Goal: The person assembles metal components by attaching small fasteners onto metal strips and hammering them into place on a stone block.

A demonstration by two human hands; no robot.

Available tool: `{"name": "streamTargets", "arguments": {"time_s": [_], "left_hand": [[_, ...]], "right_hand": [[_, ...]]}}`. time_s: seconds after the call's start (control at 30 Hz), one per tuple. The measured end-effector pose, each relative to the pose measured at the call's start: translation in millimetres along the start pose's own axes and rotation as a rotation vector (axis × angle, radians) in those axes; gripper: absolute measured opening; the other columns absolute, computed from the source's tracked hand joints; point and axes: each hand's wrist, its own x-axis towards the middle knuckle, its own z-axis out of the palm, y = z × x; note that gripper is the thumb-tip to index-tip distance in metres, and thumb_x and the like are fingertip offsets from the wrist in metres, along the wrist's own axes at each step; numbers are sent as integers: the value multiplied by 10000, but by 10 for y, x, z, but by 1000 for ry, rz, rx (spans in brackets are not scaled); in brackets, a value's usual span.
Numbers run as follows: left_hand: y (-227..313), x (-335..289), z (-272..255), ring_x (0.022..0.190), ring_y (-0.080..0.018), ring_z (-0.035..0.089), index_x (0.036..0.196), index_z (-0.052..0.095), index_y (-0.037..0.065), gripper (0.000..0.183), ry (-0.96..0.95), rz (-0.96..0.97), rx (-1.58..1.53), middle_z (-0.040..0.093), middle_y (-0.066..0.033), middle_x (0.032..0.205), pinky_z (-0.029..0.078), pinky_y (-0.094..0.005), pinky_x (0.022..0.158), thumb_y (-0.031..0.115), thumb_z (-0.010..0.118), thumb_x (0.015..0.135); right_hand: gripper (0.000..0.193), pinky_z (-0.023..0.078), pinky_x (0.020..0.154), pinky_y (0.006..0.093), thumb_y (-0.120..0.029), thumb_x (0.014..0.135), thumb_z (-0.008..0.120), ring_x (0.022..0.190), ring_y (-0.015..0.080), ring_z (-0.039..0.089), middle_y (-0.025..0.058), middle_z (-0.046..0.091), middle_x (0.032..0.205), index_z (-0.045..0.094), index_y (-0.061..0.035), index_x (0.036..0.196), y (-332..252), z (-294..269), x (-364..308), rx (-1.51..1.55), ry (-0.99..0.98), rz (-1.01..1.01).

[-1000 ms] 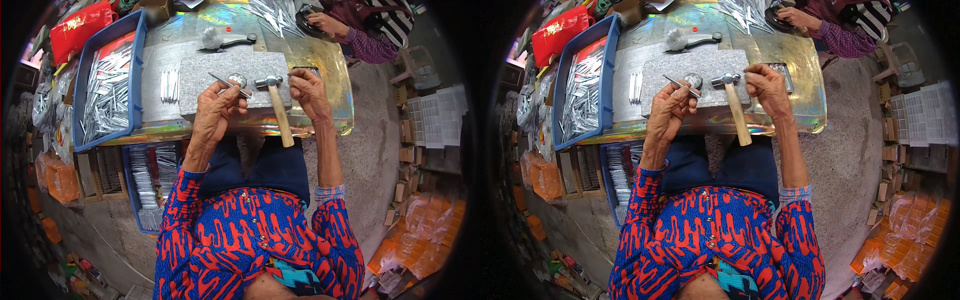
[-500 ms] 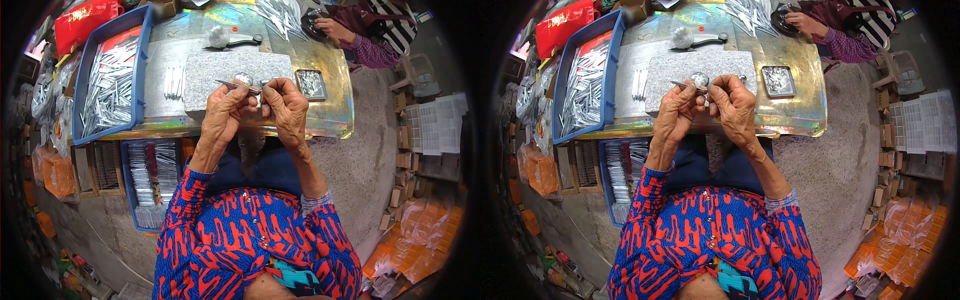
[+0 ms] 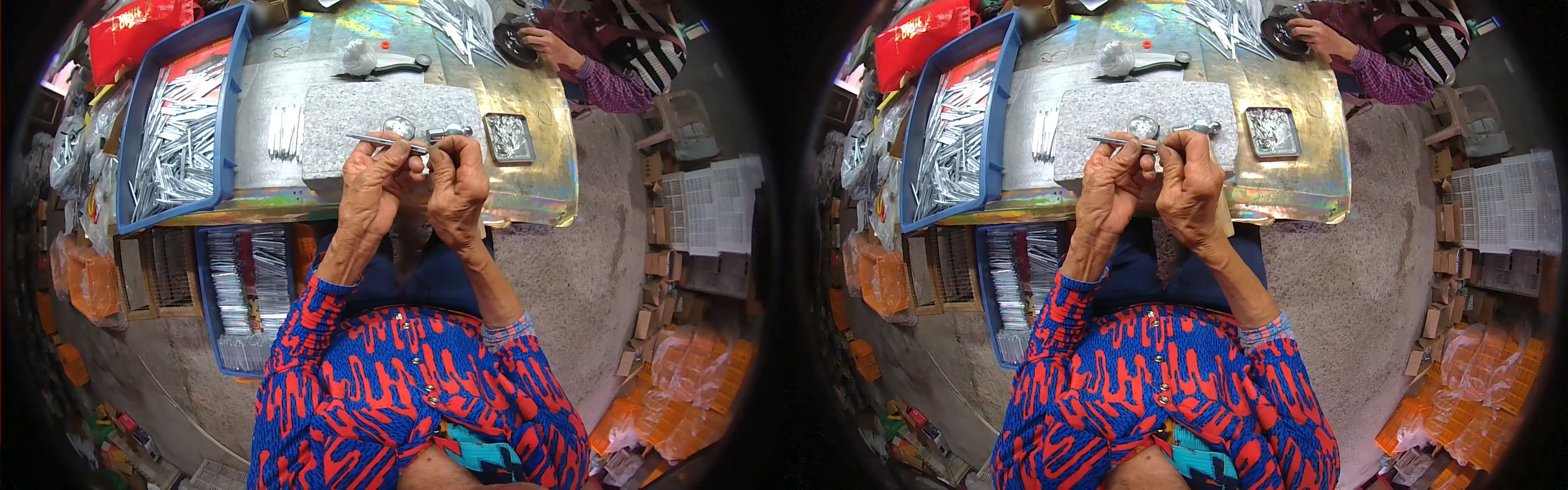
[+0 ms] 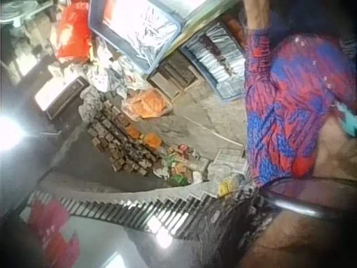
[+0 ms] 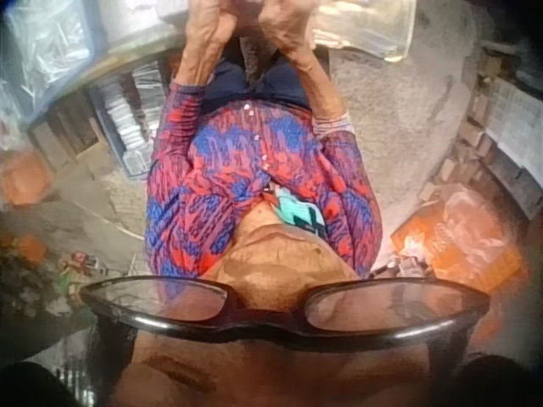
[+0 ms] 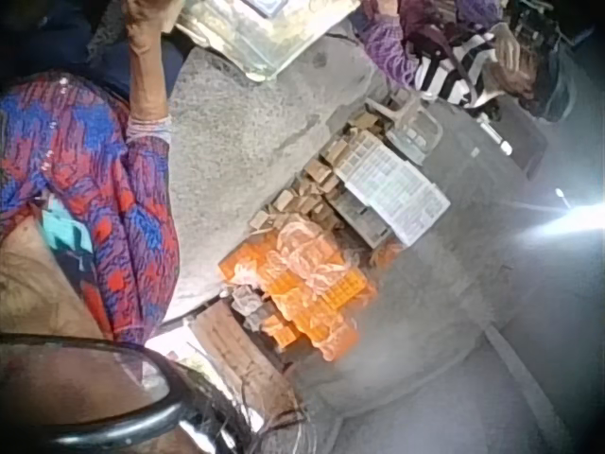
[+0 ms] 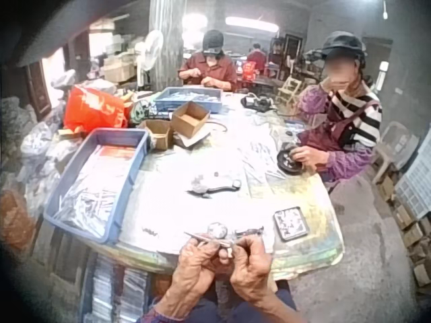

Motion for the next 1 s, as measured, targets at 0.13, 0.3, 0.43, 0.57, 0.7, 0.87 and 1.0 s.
{"name": "streamTargets", "arguments": {"time_s": [0.13,0.3,0.43,0.57,0.7,0.87,1.0], "left_hand": [[-36,-11,-22,668,-150,585,929,483,37,131,41,19,-36,596,-92,822,495,-243,572,42,569,831],[19,-12,15,648,-138,578,919,518,19,123,24,137,92,610,-87,794,487,-240,564,40,586,819],[128,-3,66,596,-121,573,886,556,-16,115,29,379,582,625,-90,745,483,-232,544,24,612,794],[128,3,53,590,-119,574,873,557,-14,106,45,384,599,624,-92,730,482,-228,537,7,614,786],[77,25,83,540,-93,561,810,574,-19,48,109,491,633,599,-64,626,445,-198,492,-9,607,776],[82,29,105,551,-89,555,815,566,-17,46,106,539,714,597,-65,642,442,-196,491,-16,597,781],[97,54,78,564,-96,541,836,546,-17,79,71,465,669,601,-70,674,456,-209,520,5,607,791]], "right_hand": [[74,424,504,313,-9,806,563,547,224,536,107,531,668,491,0,822,-8,80,-60,-55,72,-51],[68,373,448,240,-43,838,544,500,102,438,20,491,639,491,-4,819,-30,127,-85,289,57,328],[99,295,427,156,-84,862,533,512,17,370,-22,458,648,488,-15,807,-41,137,-51,724,1,629],[103,289,421,151,-97,865,530,493,15,355,-22,456,634,491,-22,806,-32,184,-32,740,10,625],[98,280,413,148,-97,862,534,482,15,351,-20,460,629,494,-25,810,41,249,-58,827,38,678],[90,257,408,141,-83,860,532,481,12,356,-15,475,635,488,-25,809,26,248,-24,1053,4,815],[93,261,406,144,-85,861,531,484,12,365,-9,487,640,485,-26,806,17,275,-41,946,45,722]]}}
